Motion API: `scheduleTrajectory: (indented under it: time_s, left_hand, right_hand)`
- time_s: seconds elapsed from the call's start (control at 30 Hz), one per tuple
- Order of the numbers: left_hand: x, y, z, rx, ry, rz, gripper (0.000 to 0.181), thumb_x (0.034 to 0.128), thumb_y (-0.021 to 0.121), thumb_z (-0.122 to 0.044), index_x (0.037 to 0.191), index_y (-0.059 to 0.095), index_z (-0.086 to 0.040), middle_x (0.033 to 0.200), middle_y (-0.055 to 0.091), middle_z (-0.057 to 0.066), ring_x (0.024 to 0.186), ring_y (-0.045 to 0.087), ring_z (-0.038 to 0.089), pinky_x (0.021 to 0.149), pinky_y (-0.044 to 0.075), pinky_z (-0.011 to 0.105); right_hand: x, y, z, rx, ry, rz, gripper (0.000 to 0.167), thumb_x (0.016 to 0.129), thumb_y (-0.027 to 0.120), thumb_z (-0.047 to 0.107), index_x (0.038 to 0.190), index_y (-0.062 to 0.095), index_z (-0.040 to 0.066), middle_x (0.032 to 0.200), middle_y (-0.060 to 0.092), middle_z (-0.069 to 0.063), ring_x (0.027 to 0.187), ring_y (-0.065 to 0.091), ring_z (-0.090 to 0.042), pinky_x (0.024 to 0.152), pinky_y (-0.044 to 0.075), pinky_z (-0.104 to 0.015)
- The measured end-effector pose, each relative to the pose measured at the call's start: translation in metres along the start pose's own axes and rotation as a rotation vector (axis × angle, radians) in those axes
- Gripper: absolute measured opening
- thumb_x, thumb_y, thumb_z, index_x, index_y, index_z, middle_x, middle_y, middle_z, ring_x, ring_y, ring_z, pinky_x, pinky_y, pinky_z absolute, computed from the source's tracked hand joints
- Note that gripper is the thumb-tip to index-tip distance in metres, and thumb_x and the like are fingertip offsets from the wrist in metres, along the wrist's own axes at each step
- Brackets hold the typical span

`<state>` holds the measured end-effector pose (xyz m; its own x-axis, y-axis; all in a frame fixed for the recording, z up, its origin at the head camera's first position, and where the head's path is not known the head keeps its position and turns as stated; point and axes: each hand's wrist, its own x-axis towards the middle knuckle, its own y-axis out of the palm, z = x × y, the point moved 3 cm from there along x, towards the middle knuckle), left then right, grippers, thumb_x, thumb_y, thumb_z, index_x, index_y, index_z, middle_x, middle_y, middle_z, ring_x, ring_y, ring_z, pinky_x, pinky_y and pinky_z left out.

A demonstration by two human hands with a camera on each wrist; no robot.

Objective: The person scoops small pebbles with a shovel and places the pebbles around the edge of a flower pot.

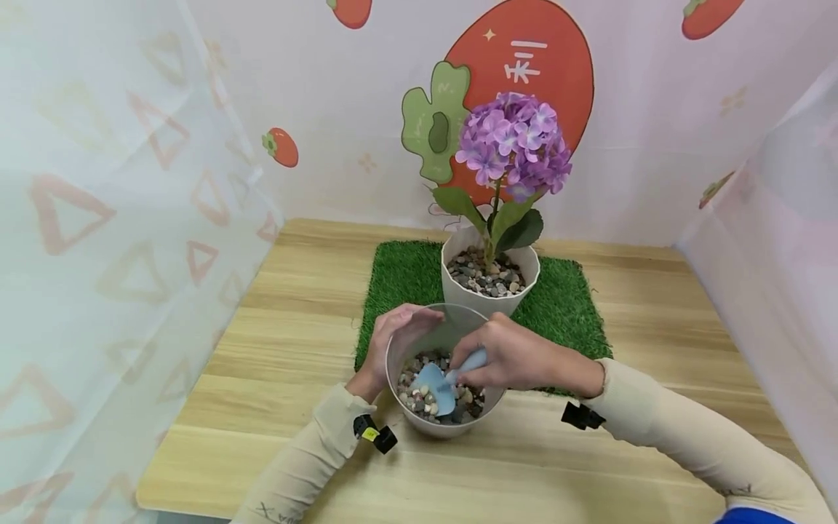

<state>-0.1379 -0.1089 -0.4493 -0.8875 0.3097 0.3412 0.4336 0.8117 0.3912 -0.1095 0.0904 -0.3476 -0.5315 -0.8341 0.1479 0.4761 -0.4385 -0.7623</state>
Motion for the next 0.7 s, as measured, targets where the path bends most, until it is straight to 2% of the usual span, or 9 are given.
scheduleTrajectory:
  time_s: [0.07, 0.23, 0.33, 0.53, 0.7]
  left_hand:
    - [-0.001, 0.000, 0.000, 0.009, -0.004, 0.004, 0.042, 0.1084, 0.037, -0.018, 0.121, 0.068, 0.007, 0.121, 0.077, 0.008, 0.122, 0.071, 0.021, 0.119, 0.051, 0.035]
    - [-0.001, -0.001, -0.001, 0.005, 0.003, 0.008, 0.042, 0.1088, 0.037, -0.017, 0.121, 0.067, 0.009, 0.121, 0.076, 0.010, 0.122, 0.071, 0.022, 0.120, 0.050, 0.036]
    - [-0.001, -0.001, -0.002, -0.010, 0.020, 0.008, 0.040, 0.1090, 0.037, -0.016, 0.119, 0.068, 0.007, 0.120, 0.077, 0.010, 0.120, 0.072, 0.022, 0.119, 0.051, 0.037]
    - [-0.001, -0.001, -0.001, -0.022, 0.016, 0.002, 0.038, 0.1092, 0.037, -0.016, 0.117, 0.070, 0.001, 0.119, 0.077, 0.008, 0.119, 0.073, 0.021, 0.118, 0.052, 0.036]
    - [-0.001, -0.001, 0.000, -0.030, 0.015, -0.007, 0.038, 0.1090, 0.039, -0.018, 0.118, 0.069, 0.003, 0.120, 0.077, 0.010, 0.118, 0.073, 0.023, 0.117, 0.052, 0.038]
  right_hand:
    - [-0.003, -0.004, -0.002, 0.027, 0.027, -0.033, 0.007, 0.087, 0.085, 0.011, 0.093, 0.083, 0.012, 0.079, 0.080, 0.006, 0.046, 0.045, 0.012, 0.040, 0.042, -0.012]
    - [-0.014, -0.013, -0.008, 0.091, 0.080, -0.108, 0.008, 0.088, 0.085, 0.013, 0.096, 0.083, 0.013, 0.089, 0.082, 0.001, 0.056, 0.056, 0.006, 0.049, 0.053, -0.019]
    - [-0.022, -0.019, -0.012, 0.129, 0.117, -0.164, 0.009, 0.088, 0.085, 0.014, 0.097, 0.084, 0.015, 0.091, 0.082, 0.001, 0.057, 0.056, 0.003, 0.051, 0.053, -0.021]
    - [-0.040, -0.029, -0.023, 0.201, 0.187, -0.274, 0.012, 0.087, 0.087, 0.011, 0.097, 0.084, 0.016, 0.089, 0.081, 0.002, 0.053, 0.049, 0.000, 0.045, 0.047, -0.020]
    - [-0.053, -0.034, -0.030, 0.250, 0.214, -0.371, 0.014, 0.085, 0.087, 0.008, 0.098, 0.084, 0.014, 0.086, 0.082, -0.001, 0.051, 0.046, 0.000, 0.043, 0.043, -0.020]
